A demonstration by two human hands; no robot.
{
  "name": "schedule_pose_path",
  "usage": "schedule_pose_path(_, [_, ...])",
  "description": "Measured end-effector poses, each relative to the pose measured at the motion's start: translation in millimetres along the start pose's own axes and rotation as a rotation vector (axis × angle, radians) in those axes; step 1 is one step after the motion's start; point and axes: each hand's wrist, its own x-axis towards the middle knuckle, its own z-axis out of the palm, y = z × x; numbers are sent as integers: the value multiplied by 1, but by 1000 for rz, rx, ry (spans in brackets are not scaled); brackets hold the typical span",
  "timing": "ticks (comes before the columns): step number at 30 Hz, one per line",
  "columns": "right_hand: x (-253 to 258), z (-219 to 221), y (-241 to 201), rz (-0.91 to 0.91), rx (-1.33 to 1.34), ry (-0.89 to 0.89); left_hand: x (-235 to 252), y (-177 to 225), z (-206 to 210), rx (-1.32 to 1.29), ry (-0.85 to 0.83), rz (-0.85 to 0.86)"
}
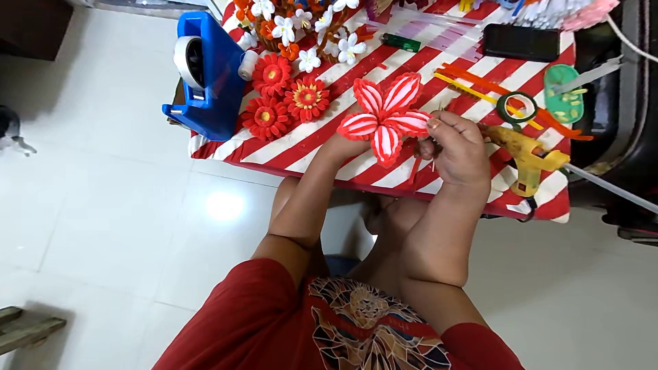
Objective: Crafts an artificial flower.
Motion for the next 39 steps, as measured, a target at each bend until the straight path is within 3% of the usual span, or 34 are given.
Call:
schedule_pose_path(4, [-1, 0, -1, 5, 13, 7, -1, 1, 10, 98, 56, 74])
schedule_pose_path(9, [-1, 0, -2, 26, 34, 18, 7, 0, 18, 190, 249, 285])
schedule_pose_path(11, [-1, 0, -1, 25, 48, 4, 2, 6, 18, 268, 222, 206])
schedule_pose_path(14, [-1, 4, -2, 38, 43, 6, -5, 21, 16, 358, 17, -98])
schedule_pose_path(15, [-1, 6, -1, 38, 64, 0, -6, 21, 18, 331, 29, -121])
schedule_pose_path(18, [1, 9, 3, 20, 181, -33, -2, -26, 40, 150, 290, 132])
schedule_pose_path(20, [2, 11, 7, 16, 281, -46, 3, -48, 48, 64, 335, 217])
schedule_pose_path(25, [6, 16, 22, 1, 665, -175, 3, -48, 46, -83, 175, 71])
schedule_pose_path(28, [8, 19, 26, 21, 756, -189, 5, -49, 50, -155, 235, 87])
schedule_pose_path(30, [9, 19, 25, 52, 699, -130, 4, -42, 45, 41, 271, 72])
schedule_pose_path(34, [10, 25, 21, 111, 290, -41, 1, 12, 18, 414, 181, -283])
schedule_pose_path(37, [8, 31, 20, 114, 174, -163, 11, -29, 30, 260, 600, 139])
schedule_pose_path(39, [9, 37, 18, 77, 162, -170, 18, -38, 32, 145, 693, 229])
